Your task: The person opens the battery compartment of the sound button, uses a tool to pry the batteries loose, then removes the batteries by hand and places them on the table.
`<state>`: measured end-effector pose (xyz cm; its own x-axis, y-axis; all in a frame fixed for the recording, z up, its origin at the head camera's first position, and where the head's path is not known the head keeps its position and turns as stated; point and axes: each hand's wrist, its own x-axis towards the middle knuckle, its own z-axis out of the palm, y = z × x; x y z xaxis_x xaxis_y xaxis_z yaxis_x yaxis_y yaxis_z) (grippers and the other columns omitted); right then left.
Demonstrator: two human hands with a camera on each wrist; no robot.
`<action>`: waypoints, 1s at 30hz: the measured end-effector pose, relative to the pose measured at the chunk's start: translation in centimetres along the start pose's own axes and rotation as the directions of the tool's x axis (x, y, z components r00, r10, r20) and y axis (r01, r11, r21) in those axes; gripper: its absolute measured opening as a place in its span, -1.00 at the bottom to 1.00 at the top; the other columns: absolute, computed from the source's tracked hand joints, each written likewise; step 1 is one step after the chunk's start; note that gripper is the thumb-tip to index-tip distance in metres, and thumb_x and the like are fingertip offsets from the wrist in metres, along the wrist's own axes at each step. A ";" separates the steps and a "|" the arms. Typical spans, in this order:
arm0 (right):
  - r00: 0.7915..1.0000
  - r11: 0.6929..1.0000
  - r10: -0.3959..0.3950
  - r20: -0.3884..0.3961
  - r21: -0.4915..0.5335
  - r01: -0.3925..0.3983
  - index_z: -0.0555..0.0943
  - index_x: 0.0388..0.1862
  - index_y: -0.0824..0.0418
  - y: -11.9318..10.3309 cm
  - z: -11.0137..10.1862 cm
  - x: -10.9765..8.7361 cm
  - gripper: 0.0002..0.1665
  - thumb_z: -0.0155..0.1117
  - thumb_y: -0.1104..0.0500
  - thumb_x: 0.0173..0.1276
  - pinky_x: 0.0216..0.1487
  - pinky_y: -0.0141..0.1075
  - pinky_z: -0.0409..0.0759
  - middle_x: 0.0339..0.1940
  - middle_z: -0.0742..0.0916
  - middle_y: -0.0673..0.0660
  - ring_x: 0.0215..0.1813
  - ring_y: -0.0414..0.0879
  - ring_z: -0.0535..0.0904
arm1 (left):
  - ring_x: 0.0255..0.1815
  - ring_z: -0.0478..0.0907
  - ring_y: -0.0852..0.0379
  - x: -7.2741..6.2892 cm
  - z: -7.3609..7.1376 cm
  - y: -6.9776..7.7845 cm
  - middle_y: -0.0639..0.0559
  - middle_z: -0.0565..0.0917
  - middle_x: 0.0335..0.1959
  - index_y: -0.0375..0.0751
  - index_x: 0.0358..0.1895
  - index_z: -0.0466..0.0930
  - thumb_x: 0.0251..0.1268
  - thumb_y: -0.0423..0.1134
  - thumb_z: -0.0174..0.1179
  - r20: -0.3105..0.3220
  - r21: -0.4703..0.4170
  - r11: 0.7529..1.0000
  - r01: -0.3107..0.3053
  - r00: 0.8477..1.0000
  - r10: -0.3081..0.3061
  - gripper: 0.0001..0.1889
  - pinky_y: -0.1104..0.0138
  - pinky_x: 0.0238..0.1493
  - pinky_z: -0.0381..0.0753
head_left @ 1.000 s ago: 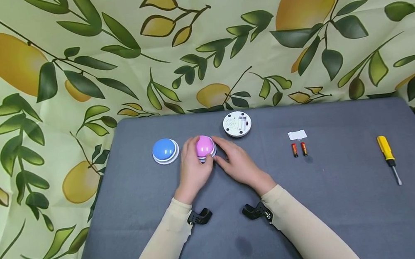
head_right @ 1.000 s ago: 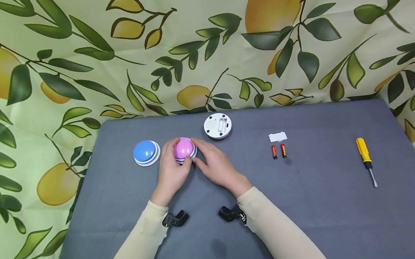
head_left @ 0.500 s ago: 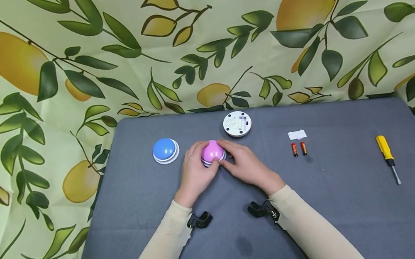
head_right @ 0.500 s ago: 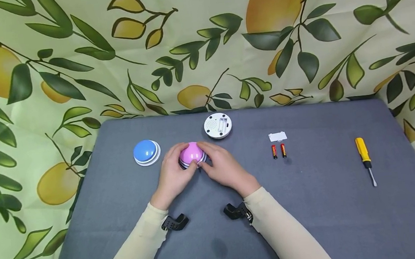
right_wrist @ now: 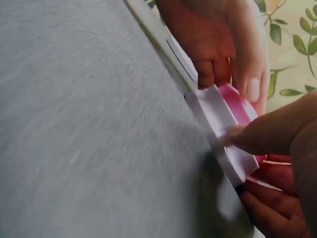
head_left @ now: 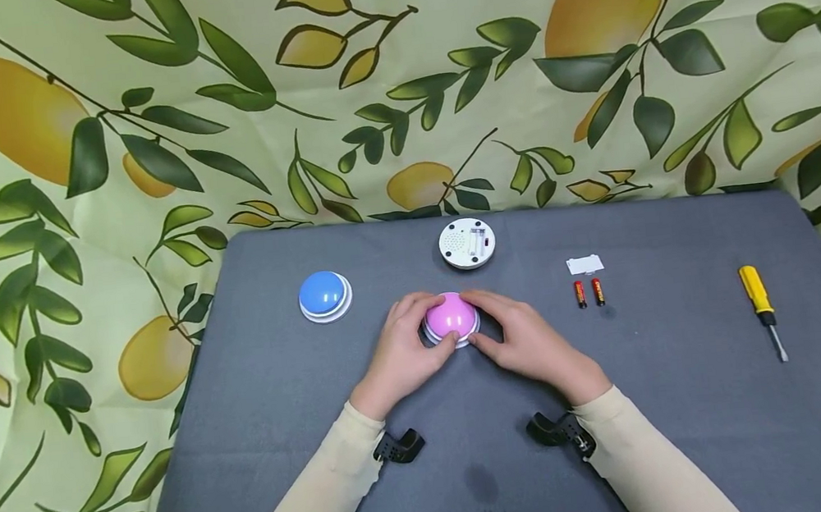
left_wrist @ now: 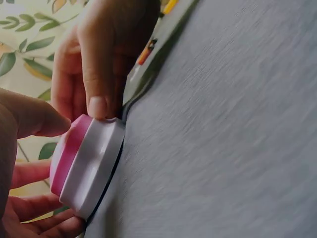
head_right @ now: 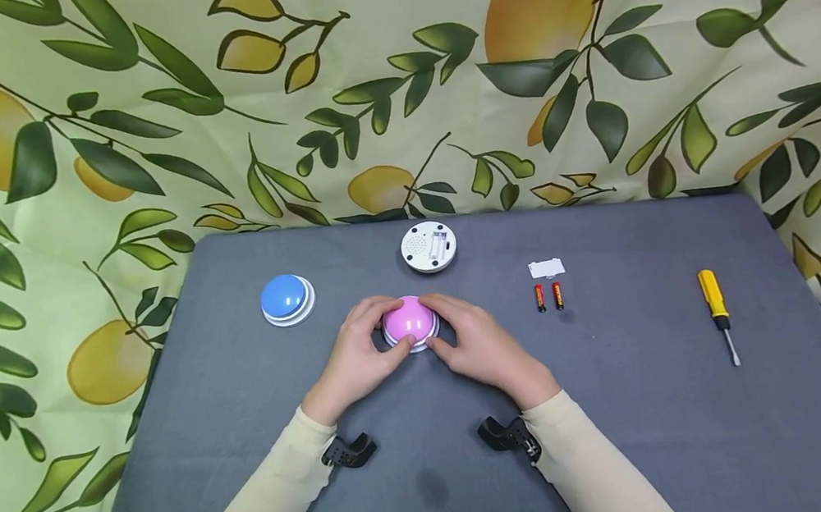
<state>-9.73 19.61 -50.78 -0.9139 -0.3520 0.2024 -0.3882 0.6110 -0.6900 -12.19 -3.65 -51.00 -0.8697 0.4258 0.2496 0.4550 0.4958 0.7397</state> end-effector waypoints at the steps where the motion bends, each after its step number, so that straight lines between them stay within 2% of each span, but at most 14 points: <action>1: 1.000 1.000 -0.004 0.002 -0.004 0.004 0.55 0.53 0.30 0.1 -0.2 -0.4 -0.29 0.51 0.21 0.46 0.55 0.12 0.43 0.48 0.66 0.27 0.53 0.18 0.54 | 0.28 0.55 -0.17 -0.2 0.1 0.1 -0.18 0.66 0.25 -0.30 0.31 0.70 0.24 -0.22 0.56 0.009 -0.012 1.000 -0.003 1.000 0.003 -0.43 0.00 0.37 0.54; 7: 0.999 0.998 -0.046 0.022 -0.034 0.046 0.51 0.58 0.28 0.5 -1.0 -2.6 -0.24 0.50 0.22 0.44 0.52 0.18 0.45 0.51 0.63 0.28 0.54 0.21 0.53 | 0.32 0.49 -0.09 -1.5 0.9 1.2 -0.14 0.59 0.29 -0.26 0.38 0.66 0.22 -0.28 0.56 0.069 -0.076 0.997 0.005 0.998 0.001 -0.38 0.03 0.40 0.53; 13: 0.995 0.995 -0.070 0.071 -0.069 0.075 0.46 0.62 0.27 0.9 -1.5 -4.2 -0.11 0.60 0.13 0.37 0.52 0.16 0.45 0.55 0.59 0.24 0.56 0.18 0.50 | 0.33 0.46 -0.09 -2.9 1.7 2.0 -0.13 0.54 0.30 -0.27 0.43 0.59 0.19 -0.26 0.62 0.100 -0.079 0.997 -0.022 0.994 0.030 -0.29 0.04 0.40 0.54; 17: 0.995 0.995 -0.075 0.071 -0.066 0.080 0.47 0.61 0.27 1.1 -1.4 -4.7 -0.06 0.65 0.10 0.33 0.52 0.16 0.45 0.55 0.59 0.24 0.56 0.17 0.51 | 0.28 0.46 -0.06 -3.1 2.3 1.7 -0.11 0.54 0.27 -0.26 0.40 0.59 0.17 -0.27 0.64 0.086 -0.063 0.996 -0.060 0.994 0.065 -0.30 0.11 0.33 0.56; 23: 0.995 0.994 -0.093 0.042 -0.052 0.095 0.48 0.60 0.25 1.4 -0.8 -4.7 -0.08 0.67 0.11 0.32 0.54 0.08 0.45 0.53 0.60 0.22 0.54 0.15 0.52 | 0.20 0.46 0.01 -2.9 2.8 1.0 -0.09 0.55 0.27 -0.21 0.31 0.59 0.15 -0.26 0.66 0.077 -0.070 0.996 -0.054 0.995 0.060 -0.35 0.26 0.15 0.57; 26: 0.995 0.994 -0.098 0.013 -0.036 0.099 0.50 0.58 0.25 1.6 -0.8 -4.8 -0.08 0.69 0.14 0.28 0.55 0.01 0.45 0.51 0.62 0.21 0.52 0.15 0.54 | 0.35 0.46 -0.04 -2.8 3.0 0.8 -0.13 0.54 0.37 -0.22 0.31 0.56 0.16 -0.24 0.66 0.092 -0.090 0.994 -0.064 0.993 0.072 -0.33 0.19 0.30 0.56; 30: 0.995 0.995 -0.097 -0.004 -0.020 0.097 0.52 0.56 0.24 1.9 -0.8 -4.8 -0.07 0.71 0.15 0.25 0.55 -0.06 0.44 0.50 0.63 0.21 0.50 0.14 0.56 | 0.53 0.42 -0.07 -2.5 3.1 0.6 -0.13 0.53 0.48 -0.22 0.36 0.51 0.18 -0.22 0.67 0.123 -0.091 0.992 -0.088 0.987 0.099 -0.29 0.07 0.53 0.42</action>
<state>-6.17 23.06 -52.52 -0.8722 -0.4069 0.2714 -0.4774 0.5878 -0.6531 -9.12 -2.03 -53.13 -0.7904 0.5625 0.2426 0.5103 0.3854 0.7688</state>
